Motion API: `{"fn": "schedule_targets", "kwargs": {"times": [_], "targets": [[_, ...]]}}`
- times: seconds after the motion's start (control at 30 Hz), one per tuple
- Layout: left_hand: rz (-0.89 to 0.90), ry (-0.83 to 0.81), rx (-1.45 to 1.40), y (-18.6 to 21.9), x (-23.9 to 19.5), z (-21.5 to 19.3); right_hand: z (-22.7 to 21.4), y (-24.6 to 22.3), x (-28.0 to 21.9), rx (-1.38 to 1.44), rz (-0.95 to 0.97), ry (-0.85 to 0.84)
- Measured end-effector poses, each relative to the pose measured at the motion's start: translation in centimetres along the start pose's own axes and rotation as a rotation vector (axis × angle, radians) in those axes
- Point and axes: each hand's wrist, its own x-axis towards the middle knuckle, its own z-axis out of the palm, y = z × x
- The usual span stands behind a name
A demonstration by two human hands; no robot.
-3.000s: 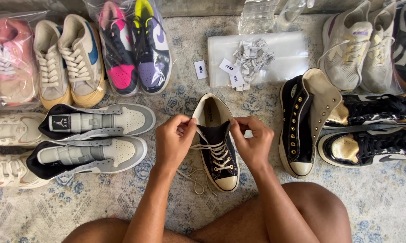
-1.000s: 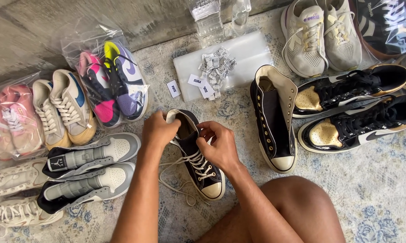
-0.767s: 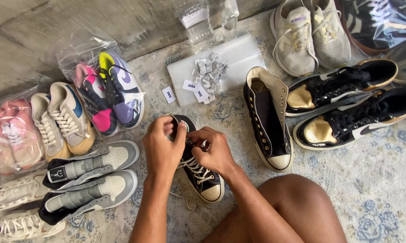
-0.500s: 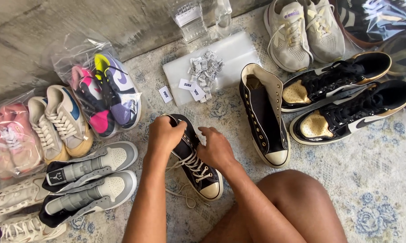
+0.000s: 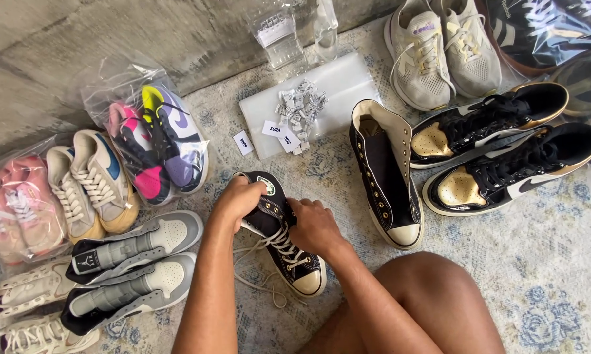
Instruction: The person sits on a rug surrounded by various shoes and laces a black high-top sneaker. They thread the white laces through the eyelets, tie a knot, and adjust the tongue of the shoe.
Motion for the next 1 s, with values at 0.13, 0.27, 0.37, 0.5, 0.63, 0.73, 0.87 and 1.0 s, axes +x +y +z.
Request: {"fn": "schedule_targets", "kwargs": {"times": [0.13, 0.27, 0.37, 0.5, 0.63, 0.73, 0.87, 1.0], "targets": [[0.03, -0.136, 0.186, -0.2, -0.2, -0.2, 1.4, 1.5, 1.0, -0.049, 0.021, 0.04], [0.07, -0.282, 0.393, 1.3, -2.4, -1.1, 1.3, 1.4, 0.8, -0.035, 0.026, 0.059], [0.118, -0.369, 0.542, 1.1, -2.2, -1.8, 0.9, 1.1, 0.4, -0.015, 0.023, 0.057], [0.18, -0.362, 0.661, -1.3, 0.4, -1.9, 0.7, 1.1, 0.3, -0.005, 0.021, 0.052], [0.192, -0.325, 0.61, 0.1, -1.4, -2.3, 0.6, 1.1, 0.5, -0.011, 0.025, 0.057], [0.223, -0.225, 0.631, -1.3, -0.1, -1.9, 0.4, 1.0, 0.3, -0.007, 0.025, 0.027], [0.237, -0.154, 0.577, -1.3, -0.8, -2.2, -0.2, 0.6, -0.1, 0.014, 0.023, 0.014], [0.243, -0.065, 0.483, -1.2, -1.3, -2.4, 0.0, 0.9, 0.1, 0.016, 0.021, 0.002]]}}
